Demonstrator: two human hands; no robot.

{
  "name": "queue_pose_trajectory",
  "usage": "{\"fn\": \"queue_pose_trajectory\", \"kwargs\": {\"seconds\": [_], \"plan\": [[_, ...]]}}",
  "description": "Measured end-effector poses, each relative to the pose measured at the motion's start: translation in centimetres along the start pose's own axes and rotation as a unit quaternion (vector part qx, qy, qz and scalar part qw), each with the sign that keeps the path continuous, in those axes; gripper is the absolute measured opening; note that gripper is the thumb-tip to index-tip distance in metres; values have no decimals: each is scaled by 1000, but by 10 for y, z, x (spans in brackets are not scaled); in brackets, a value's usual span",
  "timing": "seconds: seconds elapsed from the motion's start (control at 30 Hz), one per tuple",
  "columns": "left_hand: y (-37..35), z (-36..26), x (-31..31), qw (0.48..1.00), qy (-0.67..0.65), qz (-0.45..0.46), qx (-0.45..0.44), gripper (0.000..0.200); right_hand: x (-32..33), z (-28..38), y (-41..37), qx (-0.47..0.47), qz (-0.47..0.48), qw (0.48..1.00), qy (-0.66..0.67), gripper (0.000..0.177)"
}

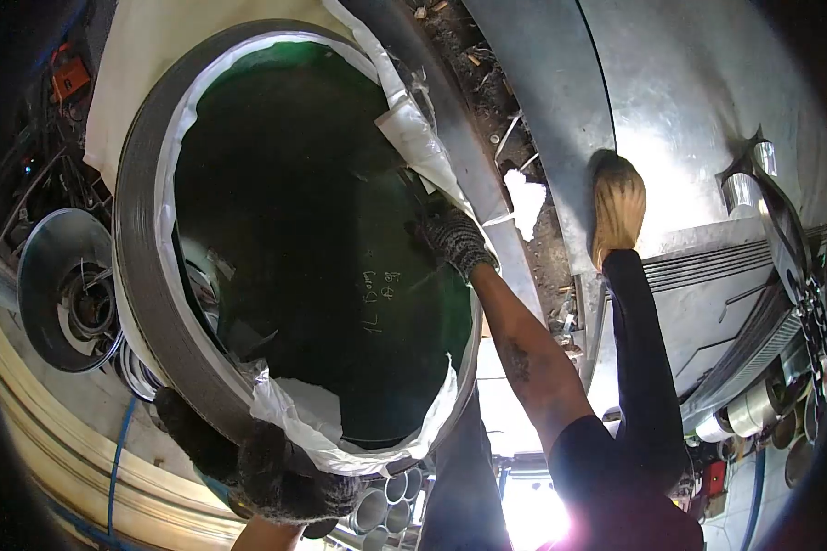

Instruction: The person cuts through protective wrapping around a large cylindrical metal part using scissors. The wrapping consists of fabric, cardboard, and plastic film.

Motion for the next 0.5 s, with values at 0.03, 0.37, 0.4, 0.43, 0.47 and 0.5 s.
{"fn": "queue_pose_trajectory", "kwargs": {"seconds": [0.03, 0.37, 0.4, 0.43, 0.47, 0.5], "plan": [[0, 1, -1, 1000, -1, 1, 0, 53, -5, -6, 9, 2, -3, 1000, 1, 67], [-1, 0, -1, 1000, -4, 12, 4, 52, -13, 24, 39, 153, -108, 981, 47, 59], [0, 1, -1, 1000, -5, 10, 6, 52, -3, 32, 48, 181, -167, 962, 116, 55], [0, 0, 0, 1000, -6, 10, 7, 52, 1, 43, 56, 233, -153, 955, 98, 51], [-1, 0, 0, 1000, -5, 13, 8, 52, 3, 41, 55, 231, -151, 956, 100, 51], [-1, -1, 1, 1000, -4, 14, 8, 52, 14, 50, 43, 198, -123, 966, 112, 51]]}}
Point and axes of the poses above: each hand's wrist, its own y-axis towards the middle knuckle, its own x-axis out of the back of the hand, z = x × y, the point moved 4 cm from there along y, towards the middle knuckle, and after that the axes turned 5 degrees about y, right-handed, at the moved point
